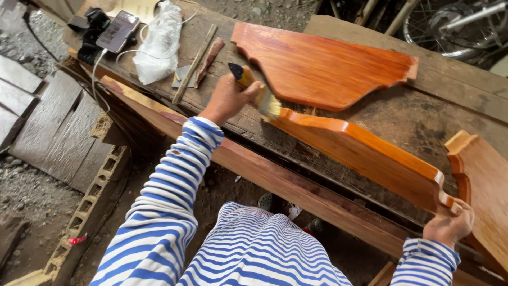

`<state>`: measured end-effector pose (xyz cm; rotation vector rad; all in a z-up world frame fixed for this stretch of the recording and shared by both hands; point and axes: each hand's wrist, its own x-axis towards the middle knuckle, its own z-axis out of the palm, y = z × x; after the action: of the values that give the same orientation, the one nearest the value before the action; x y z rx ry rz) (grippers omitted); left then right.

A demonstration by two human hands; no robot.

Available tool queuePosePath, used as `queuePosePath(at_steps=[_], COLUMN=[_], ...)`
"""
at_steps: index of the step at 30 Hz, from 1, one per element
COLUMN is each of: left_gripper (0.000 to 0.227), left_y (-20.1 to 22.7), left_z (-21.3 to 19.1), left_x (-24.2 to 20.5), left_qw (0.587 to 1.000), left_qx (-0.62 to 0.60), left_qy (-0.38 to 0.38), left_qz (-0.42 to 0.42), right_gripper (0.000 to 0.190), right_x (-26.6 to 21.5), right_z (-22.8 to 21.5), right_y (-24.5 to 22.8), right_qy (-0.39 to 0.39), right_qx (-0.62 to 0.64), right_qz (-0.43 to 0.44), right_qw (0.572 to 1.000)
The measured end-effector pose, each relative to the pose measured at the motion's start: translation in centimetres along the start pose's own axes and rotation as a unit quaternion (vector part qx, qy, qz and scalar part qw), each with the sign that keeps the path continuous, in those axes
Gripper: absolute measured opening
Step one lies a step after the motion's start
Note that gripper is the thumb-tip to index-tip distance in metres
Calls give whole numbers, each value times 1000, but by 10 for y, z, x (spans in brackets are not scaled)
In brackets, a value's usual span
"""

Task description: The person uses a brush to apply a finish to several curved wooden pieces on a workbench. They systematically coat the surfaces and edges, occasionally lifting and turning the pieces to reach different sides. The person handles the wood pieces one at a time, ensuring even coverage with the brush.

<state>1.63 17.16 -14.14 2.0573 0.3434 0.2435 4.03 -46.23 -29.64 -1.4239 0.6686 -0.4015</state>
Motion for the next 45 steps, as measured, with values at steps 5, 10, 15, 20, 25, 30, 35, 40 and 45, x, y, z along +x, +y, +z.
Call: queuePosePath(at_steps=[5, 10, 15, 20, 25, 30, 35, 40, 45], left_gripper=[28, 20, 17, 22, 28, 20, 22, 15, 14], left_y=[14, 93, 149, 109, 70, 42, 57, 74, 54], left_z=[-12, 9, 51, 78, 68, 45, 1, 4, 24], left_x=[-7, -33, -48, -44, -46, -49, -43, -42, -41], left_qw=[960, 978, 912, 932, 922, 963, 991, 976, 972], left_qx=[241, 60, -383, -353, -383, -264, 34, -195, -235], left_qy=[67, 107, -68, -63, -11, 40, 78, 65, -15], left_qz=[124, 167, 131, 52, -51, -22, 99, 70, 8], right_gripper=[18, 19, 21, 15, 17, 15, 19, 19, 18], right_x=[9, 15, 12, 9, 5, 7, 7, 12, 4], right_z=[-5, -7, -3, -4, -2, -2, 0, -3, -1], right_y=[8, 14, 11, 10, 8, 8, 8, 13, 6], right_qy=[0, 17, 47, 23, 19, 29, 36, 51, 40], right_qx=[37, 31, 1, 15, 10, 9, 14, 3, -4], right_qz=[24, 27, 27, 30, 16, 18, 16, 5, 19], right_qw=[999, 999, 999, 999, 1000, 999, 999, 999, 999])
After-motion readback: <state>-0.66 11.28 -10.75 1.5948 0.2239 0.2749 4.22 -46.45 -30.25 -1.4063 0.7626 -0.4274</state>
